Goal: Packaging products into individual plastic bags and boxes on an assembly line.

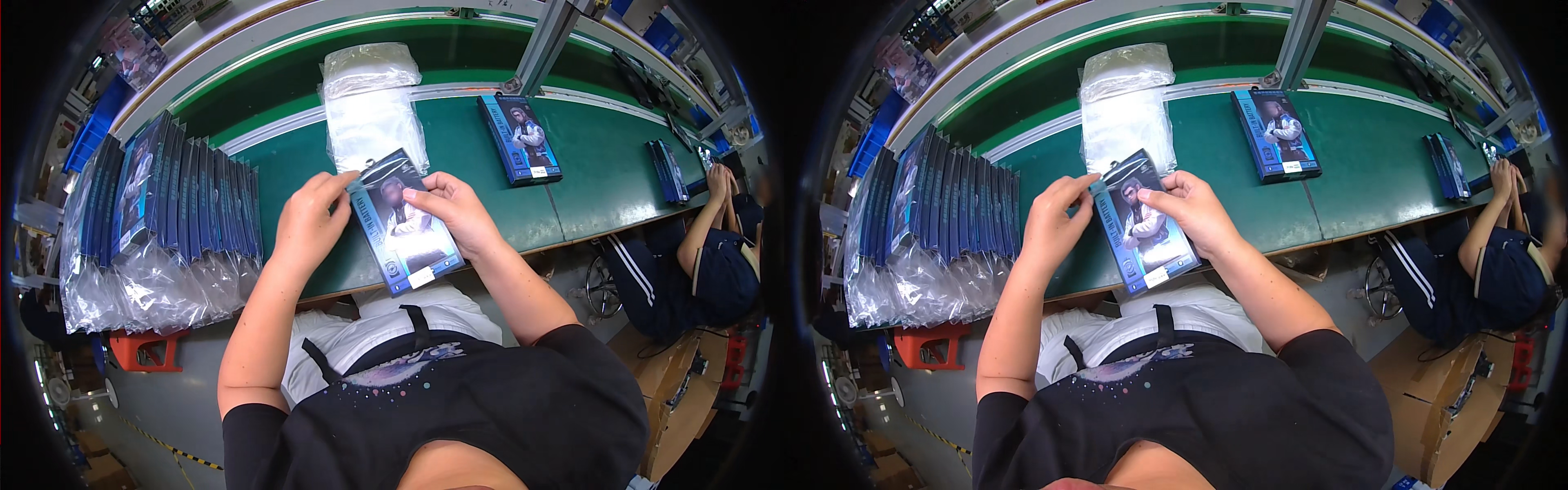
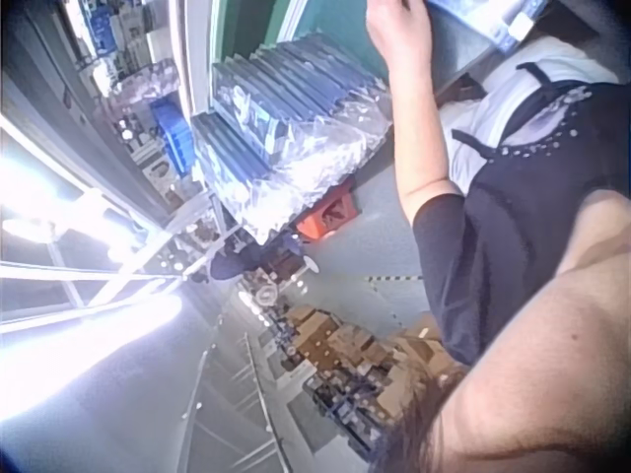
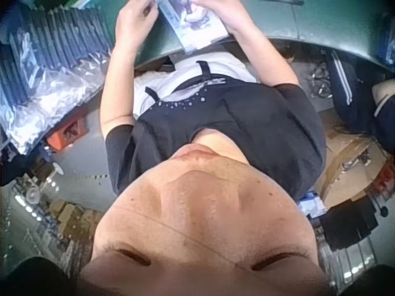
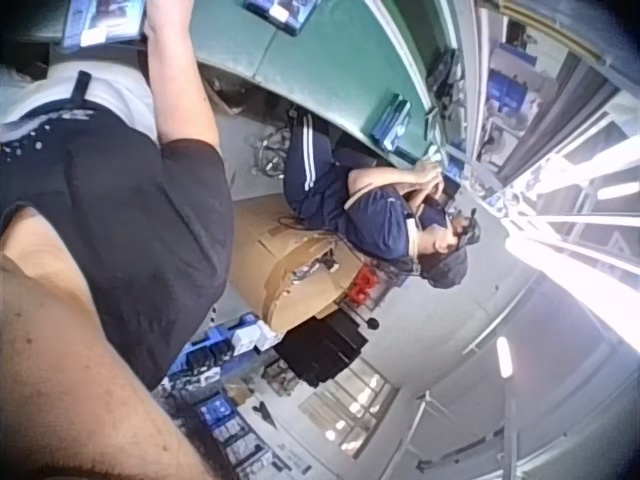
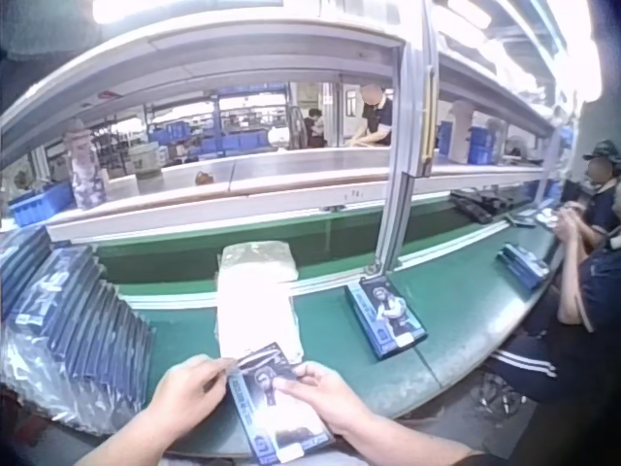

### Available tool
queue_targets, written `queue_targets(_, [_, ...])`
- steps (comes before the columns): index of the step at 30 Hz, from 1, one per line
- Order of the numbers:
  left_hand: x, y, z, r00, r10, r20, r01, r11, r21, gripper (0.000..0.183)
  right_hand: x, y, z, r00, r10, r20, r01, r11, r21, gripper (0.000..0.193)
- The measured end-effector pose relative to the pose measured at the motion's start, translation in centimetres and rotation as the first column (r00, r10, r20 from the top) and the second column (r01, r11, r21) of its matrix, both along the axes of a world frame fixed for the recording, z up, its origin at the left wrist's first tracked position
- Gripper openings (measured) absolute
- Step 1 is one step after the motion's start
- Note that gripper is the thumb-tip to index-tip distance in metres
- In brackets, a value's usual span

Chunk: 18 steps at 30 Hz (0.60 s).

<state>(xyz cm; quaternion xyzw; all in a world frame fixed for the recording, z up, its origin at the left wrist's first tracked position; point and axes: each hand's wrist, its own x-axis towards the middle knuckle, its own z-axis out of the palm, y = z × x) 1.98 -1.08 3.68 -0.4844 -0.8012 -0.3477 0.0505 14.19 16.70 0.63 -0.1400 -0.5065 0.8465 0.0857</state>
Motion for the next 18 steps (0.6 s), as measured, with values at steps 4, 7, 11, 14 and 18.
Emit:
queue_targets(4, [-0.3,-0.2,0.3,0.987,0.107,-0.118,-0.111,0.994,-0.021,0.029,0.8,-0.2,0.1,0.998,0.053,0.034,-0.053,0.999,0.005,0.048])
queue_targets(7, [-0.3,-0.2,0.3,0.992,0.125,-0.008,-0.125,0.991,-0.049,0.029,0.9,-0.3,-0.6,0.999,-0.03,-0.041,0.031,0.999,0.023,0.057])
queue_targets(11, [0.5,-0.2,0.5,0.987,0.072,0.144,-0.065,0.997,-0.051,0.033,1.1,-0.9,-0.3,0.993,-0.089,-0.073,0.089,0.996,0.002,0.057])
queue_targets(14, [1.0,-0.3,0.8,0.913,-0.098,0.395,0.119,0.992,-0.028,0.04,1.2,-1.1,-0.1,0.981,-0.184,-0.066,0.186,0.982,0.019,0.045])
queue_targets(18, [1.1,-1.1,0.3,0.579,-0.184,0.794,0.043,0.98,0.195,0.051,1.8,-0.8,0.4,0.977,-0.204,-0.062,0.205,0.979,0.002,0.021])
